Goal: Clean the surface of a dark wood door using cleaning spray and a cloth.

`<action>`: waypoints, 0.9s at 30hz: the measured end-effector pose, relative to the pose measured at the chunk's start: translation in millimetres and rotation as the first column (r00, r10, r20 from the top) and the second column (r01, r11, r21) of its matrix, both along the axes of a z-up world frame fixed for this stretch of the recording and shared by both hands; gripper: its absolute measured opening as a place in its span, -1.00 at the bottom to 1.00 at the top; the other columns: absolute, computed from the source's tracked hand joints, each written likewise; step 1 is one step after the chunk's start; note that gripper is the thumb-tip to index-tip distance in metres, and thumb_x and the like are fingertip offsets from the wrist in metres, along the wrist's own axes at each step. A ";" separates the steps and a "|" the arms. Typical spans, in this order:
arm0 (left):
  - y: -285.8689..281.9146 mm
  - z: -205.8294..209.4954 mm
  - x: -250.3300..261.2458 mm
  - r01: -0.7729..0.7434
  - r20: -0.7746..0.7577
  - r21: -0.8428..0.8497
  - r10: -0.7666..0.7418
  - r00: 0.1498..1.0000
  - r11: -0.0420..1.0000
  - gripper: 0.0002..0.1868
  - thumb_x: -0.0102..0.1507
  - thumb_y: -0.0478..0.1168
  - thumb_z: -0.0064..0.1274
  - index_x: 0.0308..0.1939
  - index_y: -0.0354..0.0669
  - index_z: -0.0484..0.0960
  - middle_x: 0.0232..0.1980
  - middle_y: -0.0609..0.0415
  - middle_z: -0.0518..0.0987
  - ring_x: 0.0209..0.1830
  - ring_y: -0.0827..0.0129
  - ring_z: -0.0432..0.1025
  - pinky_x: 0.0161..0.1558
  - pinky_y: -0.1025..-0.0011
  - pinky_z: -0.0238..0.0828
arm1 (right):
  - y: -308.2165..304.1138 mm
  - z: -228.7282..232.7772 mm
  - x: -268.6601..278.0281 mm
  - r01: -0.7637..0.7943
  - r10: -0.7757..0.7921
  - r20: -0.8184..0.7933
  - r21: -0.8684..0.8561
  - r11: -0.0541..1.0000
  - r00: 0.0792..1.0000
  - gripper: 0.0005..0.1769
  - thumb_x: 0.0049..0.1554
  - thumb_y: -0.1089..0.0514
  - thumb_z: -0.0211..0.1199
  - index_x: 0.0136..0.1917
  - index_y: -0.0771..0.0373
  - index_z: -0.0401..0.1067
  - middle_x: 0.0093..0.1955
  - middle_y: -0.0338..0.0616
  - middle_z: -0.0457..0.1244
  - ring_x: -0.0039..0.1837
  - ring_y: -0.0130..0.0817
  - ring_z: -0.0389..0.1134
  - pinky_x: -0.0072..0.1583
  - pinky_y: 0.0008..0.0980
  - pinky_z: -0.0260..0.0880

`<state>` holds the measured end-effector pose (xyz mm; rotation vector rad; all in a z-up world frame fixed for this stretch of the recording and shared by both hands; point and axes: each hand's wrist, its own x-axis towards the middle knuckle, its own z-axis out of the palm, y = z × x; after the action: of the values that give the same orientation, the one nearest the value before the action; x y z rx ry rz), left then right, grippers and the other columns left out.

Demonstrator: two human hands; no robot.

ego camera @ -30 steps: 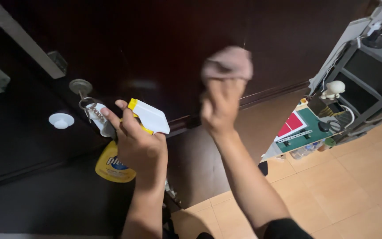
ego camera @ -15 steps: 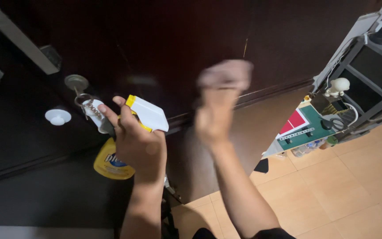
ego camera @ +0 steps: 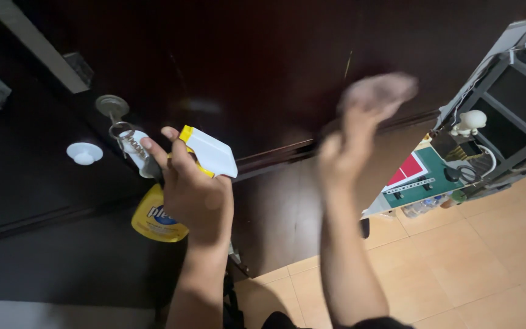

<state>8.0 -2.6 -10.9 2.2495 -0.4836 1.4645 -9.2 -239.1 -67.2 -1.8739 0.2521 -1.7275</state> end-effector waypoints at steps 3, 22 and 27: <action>0.1 -2.0 2.2 -0.015 0.024 0.023 0.014 1.000 1.000 -0.45 0.30 -0.56 0.05 0.33 -0.44 0.23 0.46 -0.33 0.38 0.58 -0.20 0.14 0.26 0.13 0.59 | 54.8 19.7 -1.9 -0.186 0.184 -0.029 -0.097 0.978 0.982 -0.24 -0.08 0.49 0.00 0.42 0.36 0.38 0.55 0.36 0.11 0.68 0.33 -0.09 0.66 0.08 -0.27; 0.2 -2.7 1.7 -0.003 -0.009 0.008 0.003 1.000 1.000 -0.47 0.30 -0.53 0.06 0.32 -0.45 0.26 0.47 -0.32 0.38 0.57 -0.21 0.15 0.20 0.10 0.60 | 62.3 45.0 -15.3 -0.282 0.228 -0.270 -0.184 0.942 0.936 -0.21 -0.21 0.48 0.11 0.33 0.28 0.46 0.32 0.24 0.23 0.46 0.20 0.12 0.55 0.01 0.06; 0.7 -2.7 1.9 -0.005 -0.031 -0.013 0.004 1.000 1.000 -0.46 0.31 -0.51 0.07 0.35 -0.46 0.27 0.47 -0.31 0.37 0.58 -0.19 0.14 0.21 0.10 0.60 | 27.2 76.8 -17.7 -0.244 0.240 -0.120 -0.019 0.970 0.963 -0.33 -0.01 0.51 0.06 0.35 0.22 0.44 0.36 0.24 0.21 0.39 0.16 0.25 0.36 -0.19 0.30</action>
<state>9.9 -1.9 -13.6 2.2613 -0.4589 1.4290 -26.9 -211.9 9.6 -1.9432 0.0356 -1.4691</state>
